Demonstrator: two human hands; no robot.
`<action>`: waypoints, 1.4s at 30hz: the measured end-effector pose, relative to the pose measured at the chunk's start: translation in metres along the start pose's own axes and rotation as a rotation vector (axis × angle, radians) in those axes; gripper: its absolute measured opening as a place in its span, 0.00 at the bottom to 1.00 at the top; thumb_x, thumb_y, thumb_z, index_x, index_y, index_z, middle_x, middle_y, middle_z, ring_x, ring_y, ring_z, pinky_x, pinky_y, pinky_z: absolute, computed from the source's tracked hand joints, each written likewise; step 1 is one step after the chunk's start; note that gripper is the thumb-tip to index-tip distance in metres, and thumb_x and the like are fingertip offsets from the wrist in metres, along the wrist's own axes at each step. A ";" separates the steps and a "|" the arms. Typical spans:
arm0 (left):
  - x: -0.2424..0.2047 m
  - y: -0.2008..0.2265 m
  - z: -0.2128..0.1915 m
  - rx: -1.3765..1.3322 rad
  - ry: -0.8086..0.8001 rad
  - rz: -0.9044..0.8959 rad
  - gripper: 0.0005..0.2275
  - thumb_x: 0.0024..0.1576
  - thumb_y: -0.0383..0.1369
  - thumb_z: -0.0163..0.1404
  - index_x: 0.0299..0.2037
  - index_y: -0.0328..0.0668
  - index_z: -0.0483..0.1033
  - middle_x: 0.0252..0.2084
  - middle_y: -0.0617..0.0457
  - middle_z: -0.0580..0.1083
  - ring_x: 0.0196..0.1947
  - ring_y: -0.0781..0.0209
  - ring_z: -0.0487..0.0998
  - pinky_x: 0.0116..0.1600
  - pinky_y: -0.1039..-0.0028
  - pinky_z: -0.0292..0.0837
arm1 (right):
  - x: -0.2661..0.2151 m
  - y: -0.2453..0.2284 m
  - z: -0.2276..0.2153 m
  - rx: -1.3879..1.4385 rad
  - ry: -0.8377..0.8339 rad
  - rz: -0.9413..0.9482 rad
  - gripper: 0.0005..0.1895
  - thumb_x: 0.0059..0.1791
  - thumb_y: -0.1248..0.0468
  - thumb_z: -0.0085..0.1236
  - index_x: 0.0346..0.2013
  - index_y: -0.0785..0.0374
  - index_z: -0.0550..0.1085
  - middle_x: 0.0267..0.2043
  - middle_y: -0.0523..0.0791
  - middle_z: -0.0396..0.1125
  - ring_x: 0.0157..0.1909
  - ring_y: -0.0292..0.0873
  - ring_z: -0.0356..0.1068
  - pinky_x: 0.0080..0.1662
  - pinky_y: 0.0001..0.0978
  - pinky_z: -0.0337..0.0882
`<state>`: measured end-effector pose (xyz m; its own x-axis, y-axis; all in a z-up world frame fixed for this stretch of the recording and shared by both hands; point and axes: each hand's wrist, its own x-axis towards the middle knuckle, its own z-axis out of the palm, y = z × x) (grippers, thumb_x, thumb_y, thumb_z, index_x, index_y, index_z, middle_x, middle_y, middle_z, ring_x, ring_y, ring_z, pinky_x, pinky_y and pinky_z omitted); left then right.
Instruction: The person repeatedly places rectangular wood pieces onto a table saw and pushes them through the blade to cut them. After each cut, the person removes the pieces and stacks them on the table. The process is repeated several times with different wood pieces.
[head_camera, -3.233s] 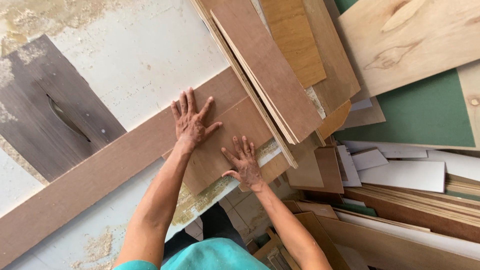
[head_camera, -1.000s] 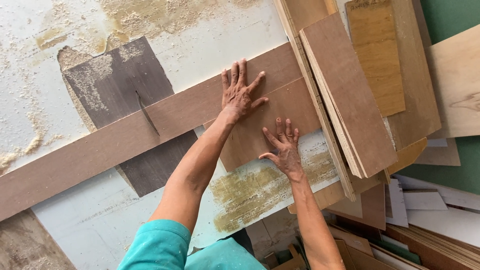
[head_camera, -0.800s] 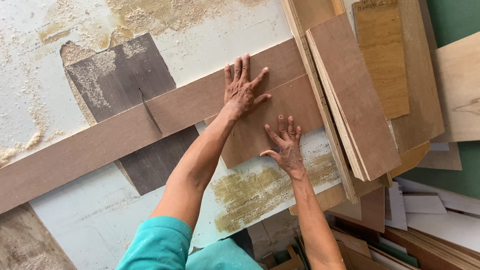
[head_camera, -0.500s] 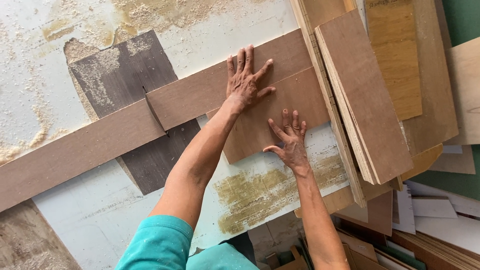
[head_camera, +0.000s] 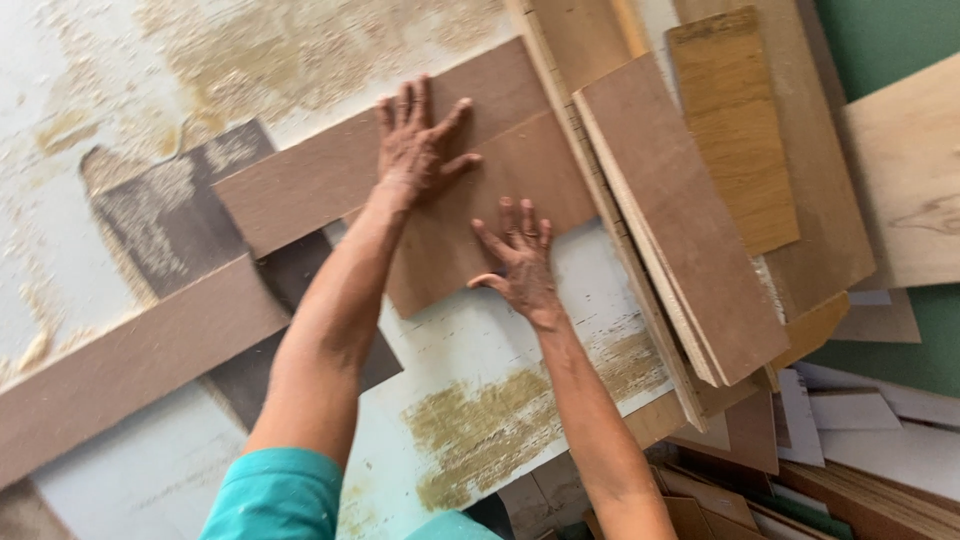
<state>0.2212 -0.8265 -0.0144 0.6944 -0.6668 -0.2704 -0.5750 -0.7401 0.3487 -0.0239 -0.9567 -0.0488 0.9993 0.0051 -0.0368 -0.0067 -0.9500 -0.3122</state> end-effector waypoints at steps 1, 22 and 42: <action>0.006 -0.008 -0.002 0.001 0.000 0.022 0.40 0.55 0.71 0.35 0.77 0.76 0.44 0.78 0.40 0.28 0.78 0.35 0.28 0.75 0.40 0.20 | 0.009 0.000 0.006 -0.008 0.009 0.018 0.59 0.38 0.34 0.69 0.78 0.31 0.47 0.83 0.43 0.23 0.82 0.57 0.18 0.74 0.68 0.28; 0.083 -0.075 -0.074 0.349 0.336 -0.026 0.17 0.49 0.32 0.66 0.48 0.60 0.81 0.44 0.60 0.72 0.41 0.50 0.79 0.44 0.62 0.72 | 0.143 -0.010 -0.011 0.174 -0.144 0.156 0.52 0.40 0.40 0.72 0.75 0.33 0.56 0.84 0.45 0.31 0.83 0.58 0.22 0.75 0.66 0.31; -0.318 0.264 0.023 -0.414 0.659 0.497 0.19 0.67 0.42 0.46 0.65 0.42 0.66 0.66 0.37 0.66 0.69 0.41 0.66 0.72 0.51 0.60 | -0.302 -0.096 -0.142 1.500 0.743 1.229 0.46 0.38 0.49 0.63 0.69 0.56 0.60 0.63 0.52 0.66 0.63 0.55 0.67 0.54 0.54 0.73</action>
<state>-0.1617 -0.8116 0.1432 0.5879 -0.6215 0.5177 -0.7607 -0.2071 0.6152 -0.3202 -0.9110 0.1273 0.2723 -0.7545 -0.5972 -0.1668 0.5742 -0.8015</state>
